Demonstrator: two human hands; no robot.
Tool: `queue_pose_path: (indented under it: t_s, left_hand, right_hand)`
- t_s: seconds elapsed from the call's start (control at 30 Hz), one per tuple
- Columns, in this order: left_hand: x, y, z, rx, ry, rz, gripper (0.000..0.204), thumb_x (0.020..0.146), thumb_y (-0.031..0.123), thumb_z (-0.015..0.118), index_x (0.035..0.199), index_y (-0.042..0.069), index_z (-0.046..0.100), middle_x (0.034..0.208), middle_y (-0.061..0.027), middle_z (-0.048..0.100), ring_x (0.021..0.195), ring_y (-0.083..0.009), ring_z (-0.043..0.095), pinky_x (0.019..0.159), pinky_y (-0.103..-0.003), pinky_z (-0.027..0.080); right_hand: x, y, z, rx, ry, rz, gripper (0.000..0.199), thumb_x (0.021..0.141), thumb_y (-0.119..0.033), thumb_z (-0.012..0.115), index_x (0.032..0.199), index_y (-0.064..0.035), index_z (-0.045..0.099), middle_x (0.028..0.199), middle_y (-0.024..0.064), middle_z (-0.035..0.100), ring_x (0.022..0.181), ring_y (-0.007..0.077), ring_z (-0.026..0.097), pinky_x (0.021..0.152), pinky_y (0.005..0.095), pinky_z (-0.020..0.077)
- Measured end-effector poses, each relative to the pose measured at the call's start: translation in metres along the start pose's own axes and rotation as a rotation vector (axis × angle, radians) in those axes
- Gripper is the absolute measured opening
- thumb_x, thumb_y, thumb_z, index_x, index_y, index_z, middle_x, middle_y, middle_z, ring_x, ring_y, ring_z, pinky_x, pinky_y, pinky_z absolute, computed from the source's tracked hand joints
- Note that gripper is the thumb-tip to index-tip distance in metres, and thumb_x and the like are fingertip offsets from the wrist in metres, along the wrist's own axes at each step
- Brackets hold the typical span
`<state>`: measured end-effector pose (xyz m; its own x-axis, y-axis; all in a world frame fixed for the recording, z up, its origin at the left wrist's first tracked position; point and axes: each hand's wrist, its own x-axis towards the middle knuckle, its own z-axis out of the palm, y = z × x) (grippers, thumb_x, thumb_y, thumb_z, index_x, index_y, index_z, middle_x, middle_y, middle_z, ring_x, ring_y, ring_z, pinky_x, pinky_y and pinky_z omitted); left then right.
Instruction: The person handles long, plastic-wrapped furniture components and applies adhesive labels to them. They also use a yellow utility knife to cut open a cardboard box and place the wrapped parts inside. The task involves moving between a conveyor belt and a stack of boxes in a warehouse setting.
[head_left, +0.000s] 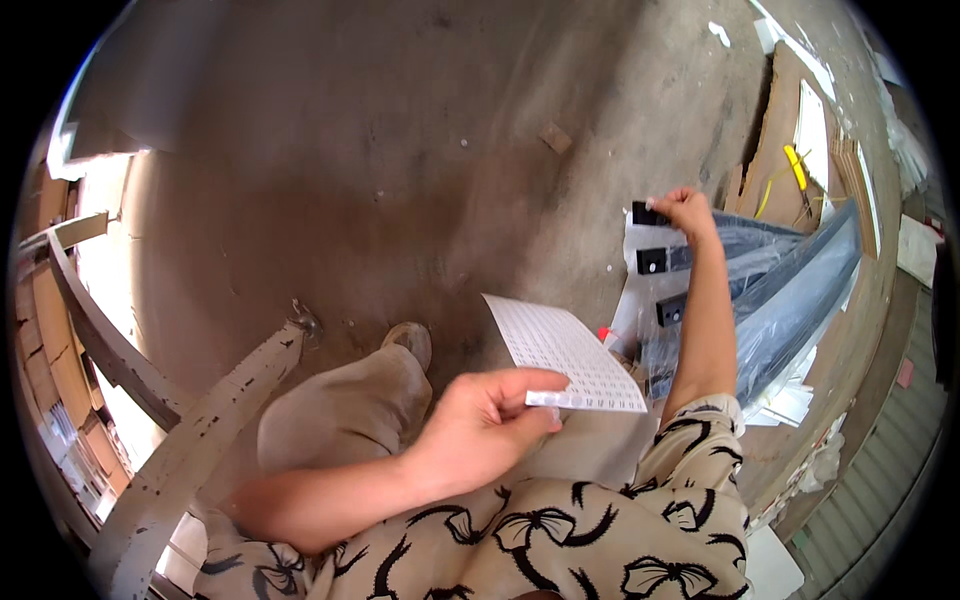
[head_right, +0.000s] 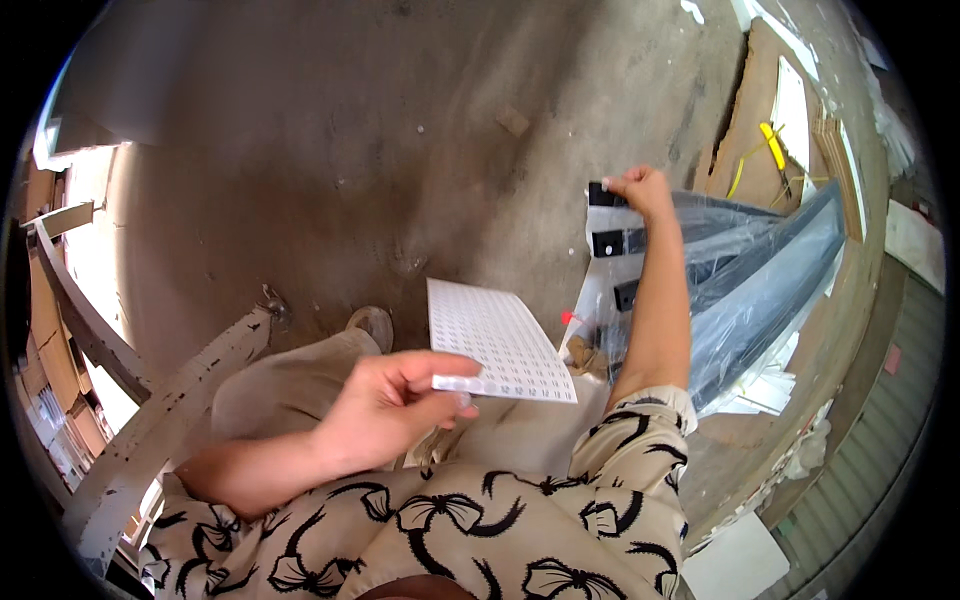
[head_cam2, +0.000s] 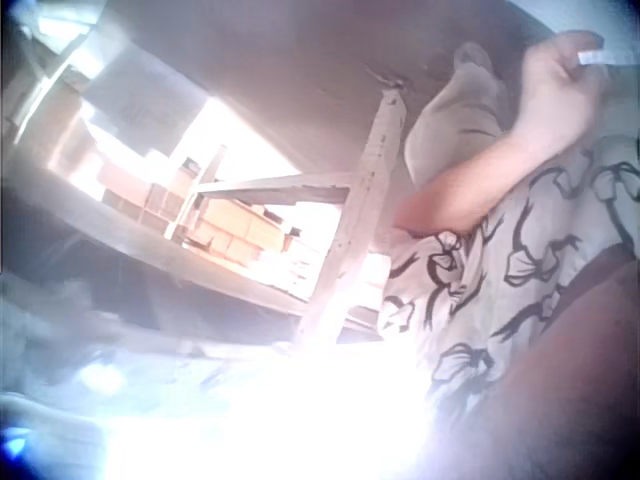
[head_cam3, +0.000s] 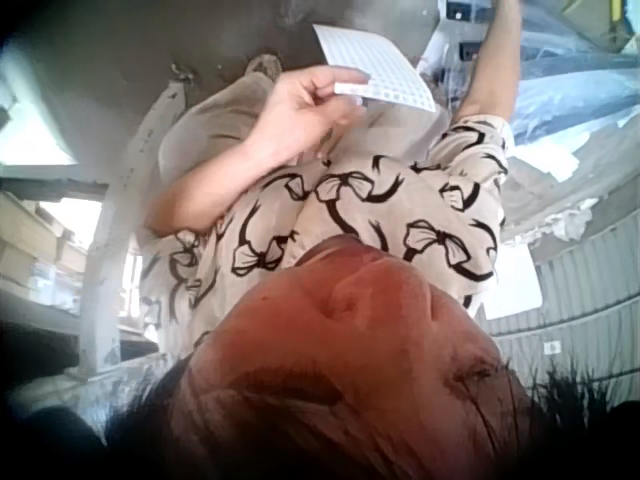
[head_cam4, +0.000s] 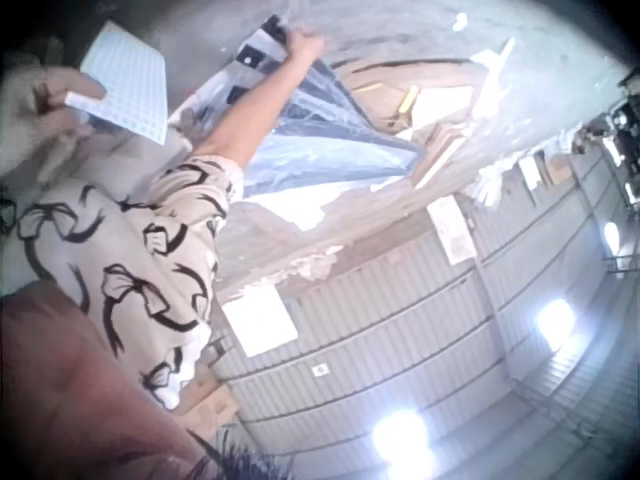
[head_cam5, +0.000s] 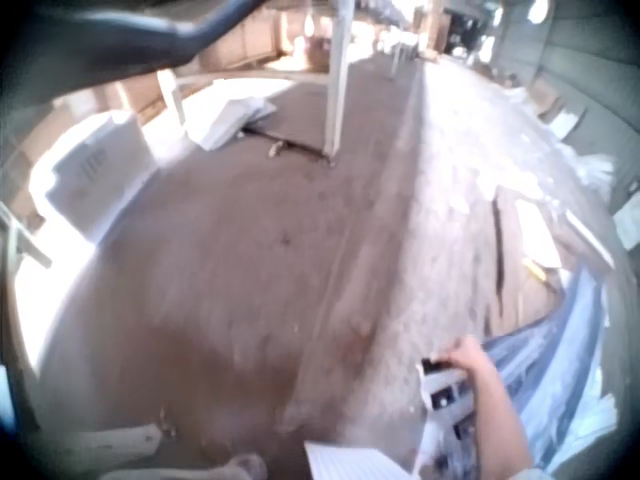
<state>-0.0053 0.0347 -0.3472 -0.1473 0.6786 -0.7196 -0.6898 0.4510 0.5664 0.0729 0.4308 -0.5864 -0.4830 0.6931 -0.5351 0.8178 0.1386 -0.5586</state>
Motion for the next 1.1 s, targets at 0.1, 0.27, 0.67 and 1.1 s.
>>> queue_pose_path:
  t_s: [0.1,0.27,0.67,1.1]
  left_hand:
    - [0.000,0.004,0.017,-0.100,0.060,-0.067,0.024,0.084,0.004,0.060,0.108,-0.001,0.059,0.084,-0.0040,0.065,0.074,-0.0059,0.060,0.064,-0.019,0.047]
    - [0.010,-0.035,0.024,0.125,0.237,0.042,0.025,0.083,0.014,0.065,0.103,-0.001,0.062,0.077,-0.0012,0.064,0.068,-0.0048,0.056,0.061,-0.020,0.045]
    - [-0.333,-0.038,0.038,-0.244,0.605,0.127,0.022,0.077,0.018,0.070,0.092,0.002,0.067,0.078,-0.0063,0.067,0.067,-0.0085,0.062,0.063,-0.021,0.051]
    - [-0.665,-0.140,0.193,-0.934,1.370,0.679,0.021,0.073,0.013,0.066,0.090,0.001,0.064,0.073,-0.0057,0.064,0.064,-0.0107,0.060,0.056,-0.024,0.049]
  right_hand:
    - [-0.008,0.009,0.008,-0.296,0.139,-0.112,0.042,0.052,-0.025,0.085,0.071,-0.0036,0.054,0.066,0.0083,0.060,0.063,0.0203,0.056,0.060,0.0336,0.0461]
    - [-0.051,-0.006,0.011,-0.242,0.374,-0.365,0.022,0.067,-0.015,0.071,0.082,-0.0025,0.061,0.077,0.0152,0.063,0.072,0.0285,0.060,0.066,0.0362,0.0479]
    - [-0.435,-0.186,0.018,-0.583,-0.711,-0.510,0.025,0.080,-0.032,0.060,0.085,-0.0085,0.065,0.084,0.0124,0.065,0.080,0.0275,0.063,0.072,0.0381,0.0483]
    - [-0.648,-0.274,0.034,-0.725,-1.477,-0.750,0.018,0.084,-0.018,0.062,0.083,0.0001,0.062,0.069,0.0049,0.063,0.062,0.0097,0.057,0.057,0.0258,0.0469]
